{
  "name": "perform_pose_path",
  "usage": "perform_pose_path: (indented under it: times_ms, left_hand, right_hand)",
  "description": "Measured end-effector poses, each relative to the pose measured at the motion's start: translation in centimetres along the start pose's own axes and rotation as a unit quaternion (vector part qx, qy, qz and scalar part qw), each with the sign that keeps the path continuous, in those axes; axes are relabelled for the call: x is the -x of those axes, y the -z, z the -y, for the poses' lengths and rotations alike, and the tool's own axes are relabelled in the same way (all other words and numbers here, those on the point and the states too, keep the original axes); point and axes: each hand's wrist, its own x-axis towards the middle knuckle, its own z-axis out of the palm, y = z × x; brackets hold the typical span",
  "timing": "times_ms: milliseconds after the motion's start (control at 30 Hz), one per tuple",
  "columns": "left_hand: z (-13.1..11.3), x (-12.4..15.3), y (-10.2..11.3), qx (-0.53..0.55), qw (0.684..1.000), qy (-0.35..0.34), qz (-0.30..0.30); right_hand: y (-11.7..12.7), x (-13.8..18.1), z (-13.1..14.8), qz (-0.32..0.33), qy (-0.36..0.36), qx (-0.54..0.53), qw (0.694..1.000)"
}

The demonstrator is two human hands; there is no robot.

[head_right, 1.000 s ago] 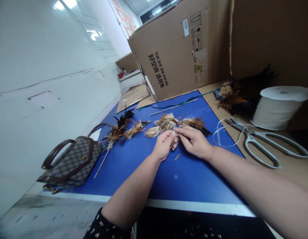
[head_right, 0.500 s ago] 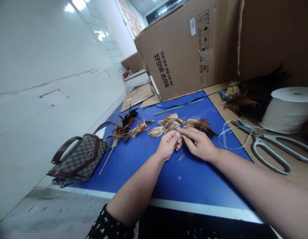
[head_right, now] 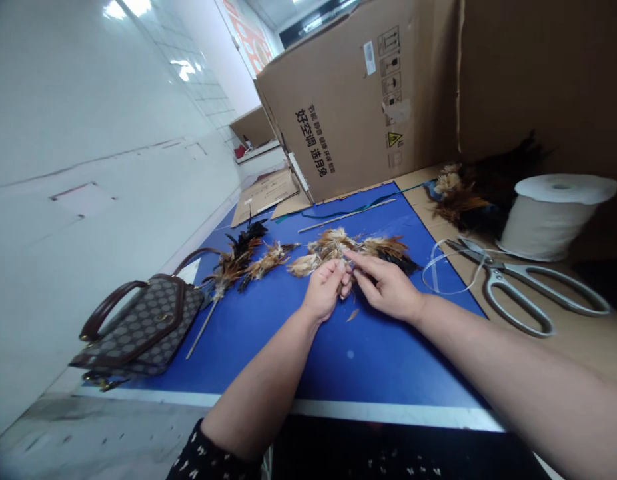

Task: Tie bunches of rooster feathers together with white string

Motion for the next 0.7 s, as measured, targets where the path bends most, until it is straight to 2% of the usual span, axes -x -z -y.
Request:
perform_pose_path:
  times_ms: [100,333,467,600,700]
  left_hand:
    - [0.1,0.0,0.1,-0.002,1.0,0.001,0.008]
    - [0.1,-0.1,0.0,0.006,1.0,-0.008,-0.014]
    - [-0.6,-0.7,0.7,0.053,0.99,-0.067,-0.109]
    - [-0.9,-1.5,1.4,0.08,0.969,-0.097,-0.215]
    - [-0.7,-1.6,1.5,0.078,0.964,-0.099,-0.234]
  right_hand:
    - [-0.1,0.0,-0.1,0.018,0.014,-0.004,1.0]
    - [-0.1,0.3,-0.1,0.002,-0.021,0.002,1.0]
    - [0.2,0.2,-0.3,-0.011,-0.054,0.088,0.995]
    - [0.4,0.0,-0.7,0.066,-0.042,0.157,0.985]
    - [0.1,0.0,-1.0,0.124,-0.049,0.194,0.972]
